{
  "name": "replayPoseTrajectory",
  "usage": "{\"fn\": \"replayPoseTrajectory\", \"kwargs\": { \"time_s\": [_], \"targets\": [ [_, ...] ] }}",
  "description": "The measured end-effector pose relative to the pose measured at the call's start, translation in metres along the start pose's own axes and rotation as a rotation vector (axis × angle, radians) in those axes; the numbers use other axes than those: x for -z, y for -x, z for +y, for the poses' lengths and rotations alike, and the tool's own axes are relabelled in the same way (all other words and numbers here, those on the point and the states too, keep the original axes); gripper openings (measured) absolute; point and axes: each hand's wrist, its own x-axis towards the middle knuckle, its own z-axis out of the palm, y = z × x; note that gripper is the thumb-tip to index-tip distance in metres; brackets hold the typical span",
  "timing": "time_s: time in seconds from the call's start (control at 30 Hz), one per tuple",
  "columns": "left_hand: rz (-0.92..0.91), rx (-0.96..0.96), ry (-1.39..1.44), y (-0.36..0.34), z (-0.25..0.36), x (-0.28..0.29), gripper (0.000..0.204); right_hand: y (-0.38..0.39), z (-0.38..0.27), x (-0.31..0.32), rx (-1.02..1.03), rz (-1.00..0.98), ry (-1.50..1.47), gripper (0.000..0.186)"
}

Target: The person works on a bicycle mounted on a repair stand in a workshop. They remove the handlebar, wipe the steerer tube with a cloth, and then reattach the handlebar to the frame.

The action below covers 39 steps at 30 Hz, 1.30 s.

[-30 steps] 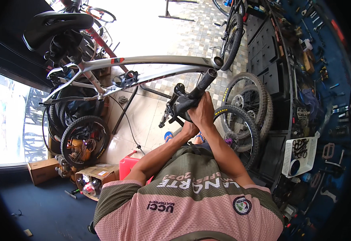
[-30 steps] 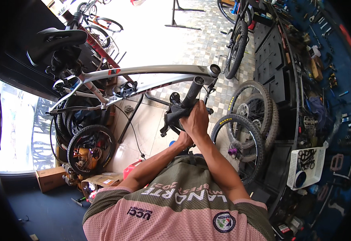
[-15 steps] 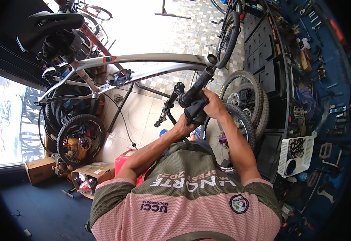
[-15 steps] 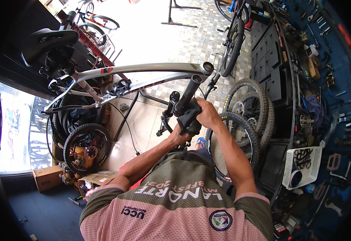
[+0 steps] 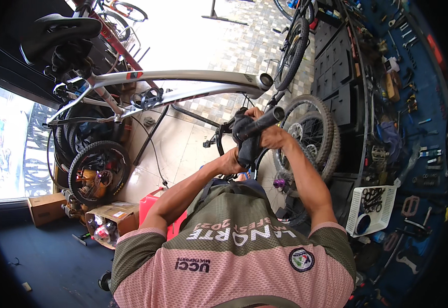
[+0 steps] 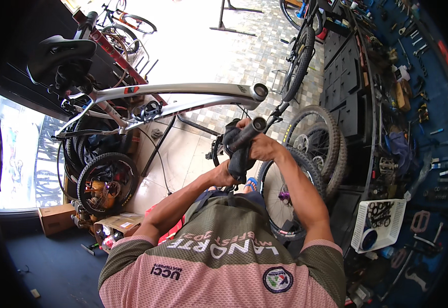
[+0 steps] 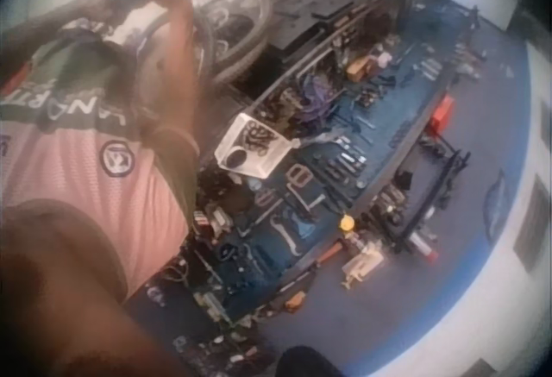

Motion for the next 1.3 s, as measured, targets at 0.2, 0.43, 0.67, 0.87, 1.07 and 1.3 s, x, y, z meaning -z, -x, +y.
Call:
{"fn": "replayPoseTrajectory", "kwargs": {
  "time_s": [0.2,0.43,0.67,0.87,1.07,1.3],
  "targets": [
    [0.014,0.02,-0.056,0.002,0.007,-0.009,0.01,0.0,-0.032,0.011,0.033,-0.146,0.715,0.058],
    [0.142,0.08,-0.15,-0.004,-0.029,-0.018,0.029,0.023,-0.014,-0.017,0.052,0.273,0.501,0.042],
    [0.247,-0.103,-0.113,-0.012,-0.025,-0.04,0.053,0.004,-0.008,-0.071,0.065,0.86,0.355,0.016],
    [0.245,0.219,-0.128,-0.016,0.0,-0.035,0.045,-0.014,0.01,-0.067,0.151,1.103,0.037,0.02],
    [0.23,0.124,-0.199,-0.016,-0.007,-0.032,0.035,-0.019,-0.034,-0.048,0.292,1.251,-0.396,0.019],
    [0.207,0.075,-0.182,-0.02,0.004,-0.039,0.03,0.003,-0.081,0.008,0.416,1.341,-0.286,0.021]
  ]
}}
